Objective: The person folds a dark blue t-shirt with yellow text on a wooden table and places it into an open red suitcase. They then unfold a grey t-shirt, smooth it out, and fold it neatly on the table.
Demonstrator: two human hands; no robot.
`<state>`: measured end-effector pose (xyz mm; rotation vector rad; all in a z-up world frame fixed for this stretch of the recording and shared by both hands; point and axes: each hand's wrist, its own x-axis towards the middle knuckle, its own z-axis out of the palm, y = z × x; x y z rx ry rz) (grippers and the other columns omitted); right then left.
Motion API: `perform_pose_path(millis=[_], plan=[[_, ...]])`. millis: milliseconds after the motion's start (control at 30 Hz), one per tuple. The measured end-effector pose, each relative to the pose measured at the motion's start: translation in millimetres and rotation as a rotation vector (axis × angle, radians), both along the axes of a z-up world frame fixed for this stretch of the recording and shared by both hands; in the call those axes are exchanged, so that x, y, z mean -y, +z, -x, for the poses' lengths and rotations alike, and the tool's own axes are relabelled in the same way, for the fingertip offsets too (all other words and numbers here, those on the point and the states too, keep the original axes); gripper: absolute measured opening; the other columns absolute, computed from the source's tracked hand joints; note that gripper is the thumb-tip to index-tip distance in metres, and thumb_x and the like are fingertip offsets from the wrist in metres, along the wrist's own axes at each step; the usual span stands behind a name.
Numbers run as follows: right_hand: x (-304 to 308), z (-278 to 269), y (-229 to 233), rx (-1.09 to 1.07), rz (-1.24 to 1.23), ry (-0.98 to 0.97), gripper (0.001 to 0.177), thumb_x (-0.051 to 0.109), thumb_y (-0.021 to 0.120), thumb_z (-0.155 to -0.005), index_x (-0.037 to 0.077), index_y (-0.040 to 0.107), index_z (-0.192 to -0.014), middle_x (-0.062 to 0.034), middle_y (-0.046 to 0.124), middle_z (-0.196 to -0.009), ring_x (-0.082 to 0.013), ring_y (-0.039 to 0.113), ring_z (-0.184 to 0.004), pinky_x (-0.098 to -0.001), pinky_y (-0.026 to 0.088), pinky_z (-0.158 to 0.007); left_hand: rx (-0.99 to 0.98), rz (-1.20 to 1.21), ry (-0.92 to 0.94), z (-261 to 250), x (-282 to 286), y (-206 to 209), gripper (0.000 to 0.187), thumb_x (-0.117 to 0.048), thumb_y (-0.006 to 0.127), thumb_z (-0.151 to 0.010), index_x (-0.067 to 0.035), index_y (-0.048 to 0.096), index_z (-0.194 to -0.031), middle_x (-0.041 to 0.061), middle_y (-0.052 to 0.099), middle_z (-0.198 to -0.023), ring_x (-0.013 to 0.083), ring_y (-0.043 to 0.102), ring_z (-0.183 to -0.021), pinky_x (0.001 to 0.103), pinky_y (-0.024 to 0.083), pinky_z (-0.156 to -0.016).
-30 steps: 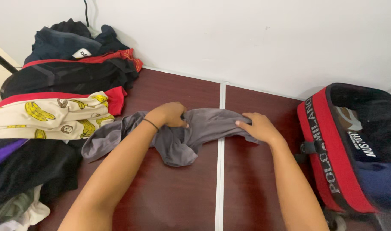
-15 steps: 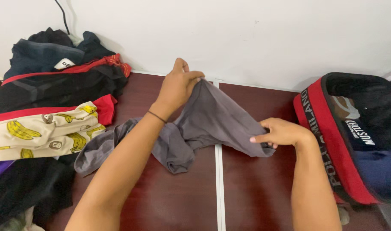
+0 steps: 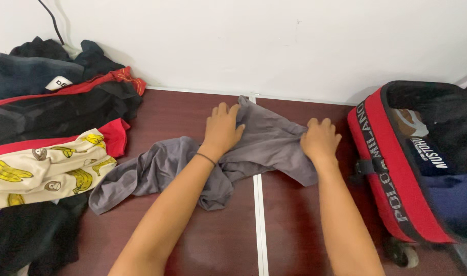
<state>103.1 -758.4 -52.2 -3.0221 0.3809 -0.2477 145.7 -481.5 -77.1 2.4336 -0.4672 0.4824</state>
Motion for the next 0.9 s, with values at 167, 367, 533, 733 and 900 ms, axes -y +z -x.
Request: perform_pose_path(millis=[167,367,533,733,900], plan=[[-28,-12,-26,0.317,-0.005,0.329,0.028,0.023,0.07,-0.09,0.008,0.071,-0.114,-0.0164,0.06,-0.116,-0.035,0.055,-0.114,-0.0515,0.043,-0.099,-0.237,-0.27,0.142,21,-20,-2,0.058,-0.043,0.083,-0.073,-0.008,0.062,-0.114,0.019,0.063,-0.117,0.0403,0.063,-0.108,0.055,0.054,-0.079],[-39,-7,-58,0.282,-0.236,0.426,0.028,0.024,0.069,-0.095,0.009,0.073,-0.117,-0.0135,0.061,-0.121,-0.034,0.055,-0.119,-0.0469,0.045,-0.103,-0.368,-0.191,0.074,9,-37,-33,0.029,-0.032,0.069,-0.093,-0.008,0.063,-0.107,0.022,0.073,-0.099,0.0451,0.071,-0.095,0.056,0.056,-0.081],[-30,10,-57,0.321,-0.207,0.434,0.05,0.027,0.072,-0.09,0.004,0.065,-0.134,-0.0225,0.053,-0.138,-0.04,0.049,-0.13,-0.0505,0.038,-0.109,-0.287,-0.087,0.142,-3,-39,-31,0.026,-0.029,0.06,-0.1,-0.006,0.054,-0.112,0.025,0.073,-0.093,0.0503,0.069,-0.088,0.061,0.053,-0.077],[11,5,-71,0.199,-0.435,0.2,0.077,0.015,0.073,-0.081,-0.006,0.043,-0.148,-0.0291,0.04,-0.146,-0.0462,0.039,-0.134,-0.0522,0.034,-0.105,-0.297,0.12,0.121,-7,-41,-35,0.024,-0.029,0.059,-0.1,-0.01,0.052,-0.113,0.028,0.071,-0.092,0.055,0.065,-0.09,0.064,0.05,-0.077],[45,5,-105,0.437,-0.811,0.19,0.052,0.005,0.047,-0.098,0.002,0.055,-0.149,-0.0169,0.068,-0.132,-0.0326,0.062,-0.128,-0.0447,0.044,-0.115,-0.236,0.144,0.2,5,-48,-44,0.022,-0.031,0.06,-0.099,-0.012,0.054,-0.109,0.024,0.073,-0.09,0.0524,0.067,-0.086,0.063,0.05,-0.074]])
